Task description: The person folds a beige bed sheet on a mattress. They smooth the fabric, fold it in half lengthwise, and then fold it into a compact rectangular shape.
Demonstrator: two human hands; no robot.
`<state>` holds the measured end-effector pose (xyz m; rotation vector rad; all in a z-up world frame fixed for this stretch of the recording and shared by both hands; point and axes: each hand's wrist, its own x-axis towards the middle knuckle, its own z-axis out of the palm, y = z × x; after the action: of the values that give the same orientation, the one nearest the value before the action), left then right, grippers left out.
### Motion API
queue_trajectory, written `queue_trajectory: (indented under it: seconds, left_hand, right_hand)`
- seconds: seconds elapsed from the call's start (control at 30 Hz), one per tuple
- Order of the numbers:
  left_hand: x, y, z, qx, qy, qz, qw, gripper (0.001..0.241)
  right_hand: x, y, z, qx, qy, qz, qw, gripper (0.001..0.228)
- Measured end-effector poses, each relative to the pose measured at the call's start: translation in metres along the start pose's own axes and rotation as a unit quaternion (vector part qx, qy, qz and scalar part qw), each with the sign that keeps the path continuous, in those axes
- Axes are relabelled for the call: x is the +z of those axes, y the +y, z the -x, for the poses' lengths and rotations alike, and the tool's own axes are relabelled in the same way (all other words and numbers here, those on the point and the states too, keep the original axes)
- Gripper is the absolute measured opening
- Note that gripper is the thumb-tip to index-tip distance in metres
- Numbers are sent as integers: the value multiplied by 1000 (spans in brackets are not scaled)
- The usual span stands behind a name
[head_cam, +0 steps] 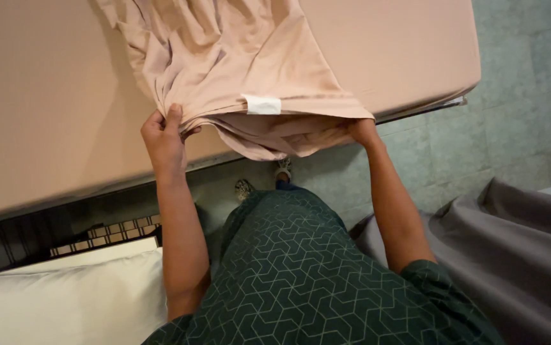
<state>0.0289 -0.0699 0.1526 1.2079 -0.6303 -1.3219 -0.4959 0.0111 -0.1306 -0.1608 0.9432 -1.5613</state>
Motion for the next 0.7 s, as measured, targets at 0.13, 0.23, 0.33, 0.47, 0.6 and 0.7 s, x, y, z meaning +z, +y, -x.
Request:
queue_trajectory:
  seconds: [0.13,0.23,0.33,0.47,0.6,0.7]
  left_hand:
    - [5,-5,-4,13,3,3,1000,26]
    - [14,3,2,16,4,-3,1000,26]
    - [14,2,3,14,6,-10,1000,25]
    - [5,-11,9,14,10,-39,999,27]
    - [-2,-5,23,14,26,-49,998,26]
    - [-8,0,37,29,22,-73,997,18]
  right_hand:
    - [2,8,5,22,13,193,981,40]
    - [5,15,9,41,17,354,934,41]
    - [10,26,18,60,22,503,862,43]
    - [11,34,29,82,27,699,710,49]
    - [-30,69,63,194,93,684,697,27]
    - [-28,77,80,165,200,652,713,106]
